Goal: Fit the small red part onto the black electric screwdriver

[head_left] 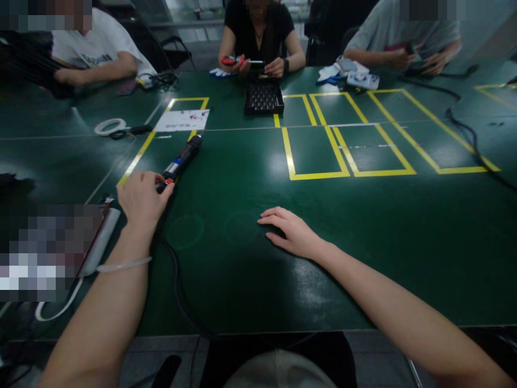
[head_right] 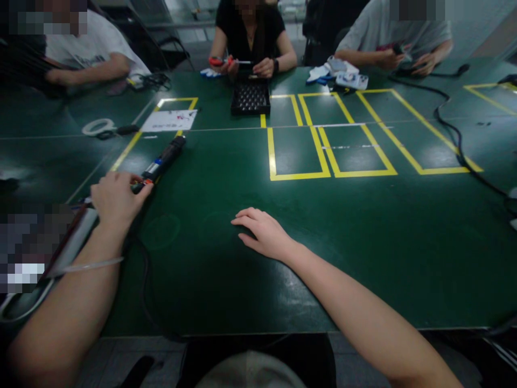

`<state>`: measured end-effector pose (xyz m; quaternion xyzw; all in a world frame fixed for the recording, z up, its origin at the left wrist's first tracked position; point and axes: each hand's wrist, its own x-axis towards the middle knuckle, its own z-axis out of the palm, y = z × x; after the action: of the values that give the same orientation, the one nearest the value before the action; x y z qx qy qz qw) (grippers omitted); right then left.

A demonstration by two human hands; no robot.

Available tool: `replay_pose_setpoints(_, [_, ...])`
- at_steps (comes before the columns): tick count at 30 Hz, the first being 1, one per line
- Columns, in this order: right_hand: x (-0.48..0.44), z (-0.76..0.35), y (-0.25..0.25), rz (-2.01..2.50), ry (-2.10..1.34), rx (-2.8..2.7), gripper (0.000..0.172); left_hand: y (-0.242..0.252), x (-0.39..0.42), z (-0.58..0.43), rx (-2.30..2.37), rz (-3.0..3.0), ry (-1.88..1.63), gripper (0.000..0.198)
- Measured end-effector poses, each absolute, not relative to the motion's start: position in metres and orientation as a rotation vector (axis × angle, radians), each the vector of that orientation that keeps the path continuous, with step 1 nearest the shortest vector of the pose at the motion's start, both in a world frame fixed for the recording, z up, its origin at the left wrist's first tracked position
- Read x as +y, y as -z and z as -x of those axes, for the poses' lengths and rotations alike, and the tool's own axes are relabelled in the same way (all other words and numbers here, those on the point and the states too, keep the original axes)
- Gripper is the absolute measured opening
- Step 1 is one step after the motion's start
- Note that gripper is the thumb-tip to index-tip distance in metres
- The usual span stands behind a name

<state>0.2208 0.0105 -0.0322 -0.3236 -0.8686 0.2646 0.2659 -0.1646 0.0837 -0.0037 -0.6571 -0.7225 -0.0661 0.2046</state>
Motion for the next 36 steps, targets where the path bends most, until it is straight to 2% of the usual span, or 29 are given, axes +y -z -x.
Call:
replay_pose_setpoints(6, [0.011, -0.221, 0.032, 0.873, -0.715, -2.336, 0.031, 0.009, 0.087, 0.166, -2.054, 1.817, 0.276, 0.032])
replay_pose_setpoints(9, [0.01, -0.22, 0.03, 0.87, -0.724, -2.328, 0.031, 0.009, 0.088, 0.168, -2.072, 1.807, 0.436, 0.032])
replay_pose_setpoints(12, [0.01, -0.22, 0.029, 0.869, -0.738, -2.321, 0.03, 0.005, 0.086, 0.155, -2.12, 1.917, 0.823, 0.031])
replay_pose_setpoints(16, [0.012, -0.22, 0.028, 0.864, -0.802, -2.287, 0.03, 0.0, 0.071, 0.108, -2.385, 2.411, 1.669, 0.035])
replay_pose_setpoints(18, [0.013, -0.22, 0.028, 0.86, -0.879, -2.226, 0.029, -0.003, 0.057, 0.081, -2.515, 2.594, 1.877, 0.037])
replay_pose_setpoints(20, [0.014, -0.22, 0.028, 0.869, -1.0, -2.12, 0.026, -0.006, 0.042, 0.057, -2.592, 2.82, 1.805, 0.038])
replay_pose_setpoints(24, [0.013, -0.216, 0.032, 0.884, -1.4, -1.803, 0.02, -0.008, 0.02, 0.031, -2.484, 3.28, 1.345, 0.035])
replay_pose_setpoints(27, [0.01, -0.212, 0.034, 0.838, -1.627, -1.621, 0.023, -0.008, 0.015, 0.025, -2.349, 3.357, 1.337, 0.03])
replay_pose_setpoints(30, [0.007, -0.206, 0.034, 0.804, -1.729, -1.528, 0.028, -0.008, 0.011, 0.022, -2.206, 3.322, 1.358, 0.025])
replay_pose_setpoints(36, [0.005, -0.2, 0.034, 0.783, -1.737, -1.494, 0.032, -0.009, 0.001, 0.013, -1.557, 3.296, 1.107, 0.008])
